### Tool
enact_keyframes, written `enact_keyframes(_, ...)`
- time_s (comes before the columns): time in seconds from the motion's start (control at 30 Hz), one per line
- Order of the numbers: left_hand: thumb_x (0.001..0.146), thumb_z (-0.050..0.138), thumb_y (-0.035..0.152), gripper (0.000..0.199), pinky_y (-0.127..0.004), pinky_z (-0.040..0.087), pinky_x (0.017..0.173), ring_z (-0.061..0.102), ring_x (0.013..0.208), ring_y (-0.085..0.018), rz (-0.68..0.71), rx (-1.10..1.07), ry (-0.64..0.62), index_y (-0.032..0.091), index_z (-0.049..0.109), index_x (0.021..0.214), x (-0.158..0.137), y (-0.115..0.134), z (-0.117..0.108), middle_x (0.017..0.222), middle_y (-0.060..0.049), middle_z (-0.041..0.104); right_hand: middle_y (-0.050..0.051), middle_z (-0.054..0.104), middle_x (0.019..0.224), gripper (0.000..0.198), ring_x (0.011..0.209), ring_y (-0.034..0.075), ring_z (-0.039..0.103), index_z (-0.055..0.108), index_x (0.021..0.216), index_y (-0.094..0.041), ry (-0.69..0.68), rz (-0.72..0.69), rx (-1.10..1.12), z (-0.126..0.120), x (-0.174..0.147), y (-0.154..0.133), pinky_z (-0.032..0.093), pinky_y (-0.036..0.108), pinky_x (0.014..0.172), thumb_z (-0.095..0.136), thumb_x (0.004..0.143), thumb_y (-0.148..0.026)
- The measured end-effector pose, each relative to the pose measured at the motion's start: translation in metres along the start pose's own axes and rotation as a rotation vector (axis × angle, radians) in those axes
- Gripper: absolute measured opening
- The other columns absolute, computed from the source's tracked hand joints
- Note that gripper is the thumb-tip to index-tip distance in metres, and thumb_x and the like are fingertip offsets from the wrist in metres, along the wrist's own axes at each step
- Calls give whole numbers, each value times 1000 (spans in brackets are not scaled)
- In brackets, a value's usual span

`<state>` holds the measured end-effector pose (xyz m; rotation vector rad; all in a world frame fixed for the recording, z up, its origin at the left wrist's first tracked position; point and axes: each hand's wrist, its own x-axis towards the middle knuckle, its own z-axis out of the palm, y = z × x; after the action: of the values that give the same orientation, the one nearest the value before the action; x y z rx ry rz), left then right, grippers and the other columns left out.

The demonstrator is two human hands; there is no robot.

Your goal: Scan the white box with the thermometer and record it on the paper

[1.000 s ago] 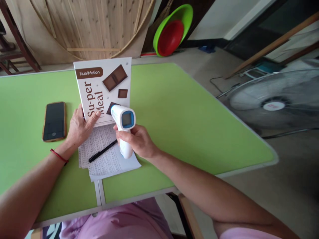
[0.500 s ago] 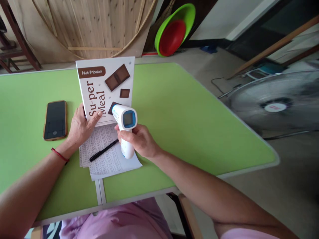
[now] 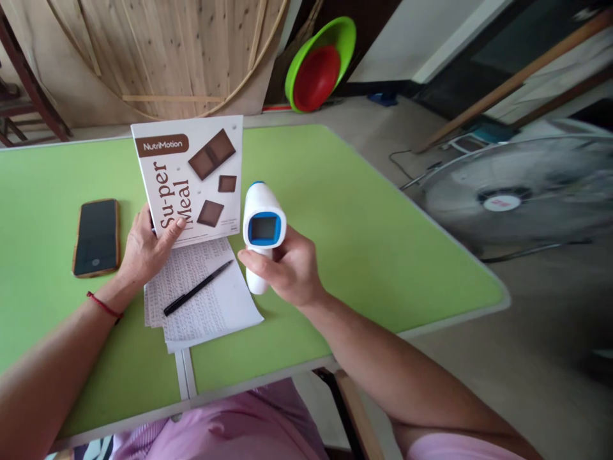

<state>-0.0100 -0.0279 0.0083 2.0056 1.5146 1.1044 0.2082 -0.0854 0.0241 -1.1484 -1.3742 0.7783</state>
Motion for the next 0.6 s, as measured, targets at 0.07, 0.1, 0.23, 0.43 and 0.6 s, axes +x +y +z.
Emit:
enact_keyframes(0.07, 84, 47, 66, 54, -55, 48, 86, 60, 100, -33, -2, 9, 3, 17, 58, 106, 0, 1, -2, 107, -14, 64, -6, 52, 55, 21, 50, 9, 46, 52, 62, -21, 36, -35, -12, -3, 2, -3, 39, 25, 47, 72, 61, -28)
enact_keyframes(0.1, 84, 47, 66, 54, -55, 49, 86, 60, 100, -33, -4, 13, 4, 17, 58, 106, 1, 1, -2, 107, -14, 64, -6, 52, 55, 21, 50, 9, 46, 52, 63, -21, 51, -48, -17, -5, 3, -4, 39, 25, 47, 72, 61, -28)
enact_keyframes(0.23, 84, 49, 64, 50, -49, 51, 85, 62, 99, -31, 19, -9, 8, 19, 58, 105, 2, 5, -6, 107, -12, 66, -6, 54, 56, 21, 49, 9, 46, 53, 64, -21, 103, -87, -30, -9, 5, -6, 39, 25, 47, 72, 61, -28)
enact_keyframes(0.43, 83, 52, 63, 49, -43, 54, 80, 65, 96, -29, 0, -17, 9, 20, 58, 104, 3, 9, -9, 106, -9, 68, -6, 52, 56, 21, 50, 10, 45, 53, 68, -21, 117, -117, -73, -12, 8, -6, 39, 27, 49, 70, 64, -34)
enact_keyframes(0.6, 80, 55, 64, 50, -39, 55, 77, 65, 93, -27, -15, -17, 13, 19, 59, 103, 3, 10, -10, 104, -8, 70, 1, 60, 68, 26, 60, 14, 52, 56, 72, -19, 97, -81, -508, -27, 25, 3, 41, 30, 55, 70, 64, -40)
